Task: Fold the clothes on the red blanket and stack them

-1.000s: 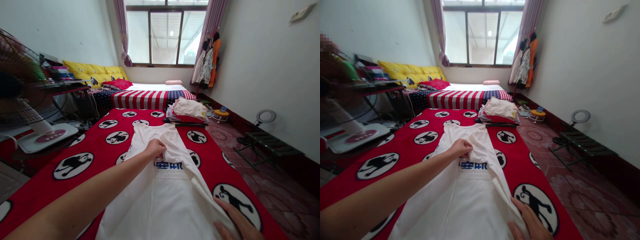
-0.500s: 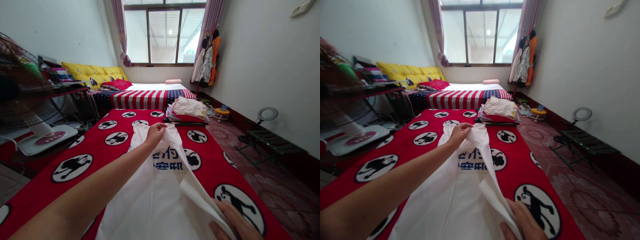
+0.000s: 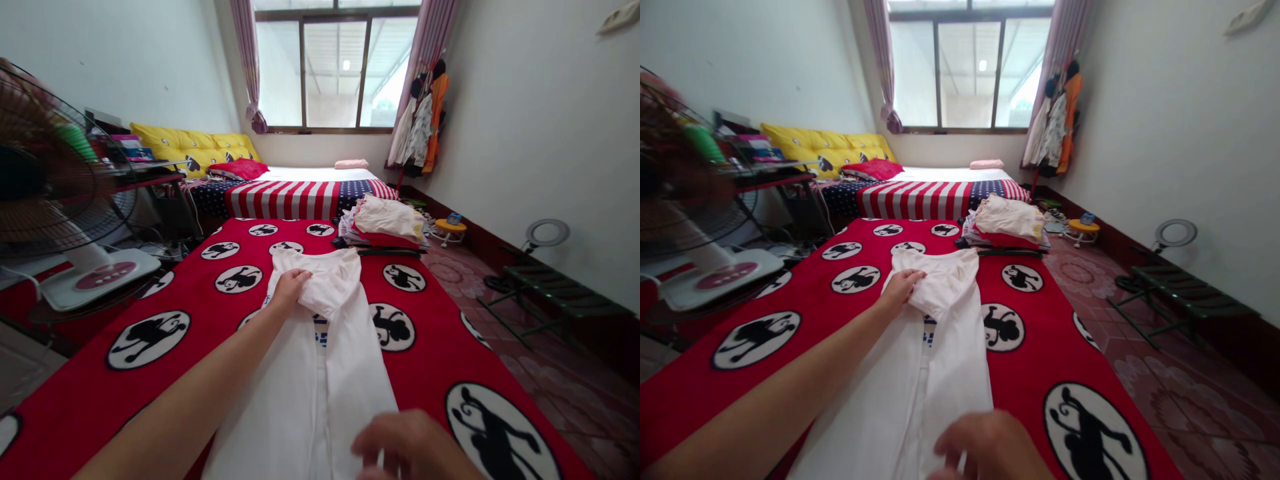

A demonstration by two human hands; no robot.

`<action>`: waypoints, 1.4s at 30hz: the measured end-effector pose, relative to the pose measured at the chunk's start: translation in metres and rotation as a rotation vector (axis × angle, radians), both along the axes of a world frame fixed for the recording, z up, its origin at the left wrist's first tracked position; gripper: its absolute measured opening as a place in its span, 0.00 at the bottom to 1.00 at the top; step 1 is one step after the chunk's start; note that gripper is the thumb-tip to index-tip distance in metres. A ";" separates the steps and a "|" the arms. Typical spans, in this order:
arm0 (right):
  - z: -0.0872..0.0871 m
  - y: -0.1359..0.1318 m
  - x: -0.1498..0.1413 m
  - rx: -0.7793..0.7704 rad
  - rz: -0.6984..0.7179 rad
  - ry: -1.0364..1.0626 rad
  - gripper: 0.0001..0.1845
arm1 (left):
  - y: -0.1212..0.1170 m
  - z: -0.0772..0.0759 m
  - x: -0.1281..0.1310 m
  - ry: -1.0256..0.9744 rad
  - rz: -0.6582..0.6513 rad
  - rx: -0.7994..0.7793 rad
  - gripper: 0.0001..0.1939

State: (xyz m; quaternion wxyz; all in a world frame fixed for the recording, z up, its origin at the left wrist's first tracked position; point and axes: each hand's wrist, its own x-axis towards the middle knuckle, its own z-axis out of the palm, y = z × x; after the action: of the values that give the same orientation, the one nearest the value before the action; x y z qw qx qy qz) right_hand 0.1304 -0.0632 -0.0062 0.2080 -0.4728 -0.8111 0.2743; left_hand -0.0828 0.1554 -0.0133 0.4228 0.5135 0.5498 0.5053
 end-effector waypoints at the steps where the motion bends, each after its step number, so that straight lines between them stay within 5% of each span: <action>1: 0.011 0.022 0.005 0.009 -0.092 0.010 0.08 | -0.002 -0.004 0.000 -0.025 -0.010 -0.014 0.17; 5: 0.037 0.141 0.018 0.102 -0.280 0.096 0.12 | -0.009 -0.018 0.003 -0.095 -0.058 -0.007 0.22; 9: 0.031 0.251 0.014 0.247 -0.472 -0.015 0.18 | -0.010 -0.028 0.006 -0.092 -0.097 0.055 0.24; 14: 0.012 0.315 0.006 0.183 -0.491 -0.080 0.25 | -0.009 -0.037 0.004 0.102 -0.135 0.210 0.25; 17: 0.004 0.327 0.011 0.187 -0.568 -0.115 0.13 | -0.009 -0.033 0.002 0.251 -0.032 0.332 0.26; 20: -0.004 0.327 0.016 0.248 -0.735 -0.137 0.20 | -0.012 -0.025 0.001 0.395 0.135 0.407 0.28; 24: -0.016 0.320 0.013 0.235 -0.881 -0.231 0.22 | -0.013 -0.021 0.002 0.631 0.181 0.232 0.29; 33: 0.006 0.331 0.007 0.125 -0.769 -0.446 0.14 | -0.015 -0.021 0.004 0.783 0.160 0.084 0.28; 42: -0.003 0.313 0.019 0.238 -0.811 -0.502 0.19 | -0.014 -0.017 0.004 0.879 0.164 0.061 0.27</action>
State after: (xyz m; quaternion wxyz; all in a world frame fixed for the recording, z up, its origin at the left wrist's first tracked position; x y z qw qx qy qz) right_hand 0.1492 0.2501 -0.0088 0.1488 -0.7748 -0.6127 -0.0459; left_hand -0.0787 0.1410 -0.0304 0.0921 0.6463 0.7010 0.2871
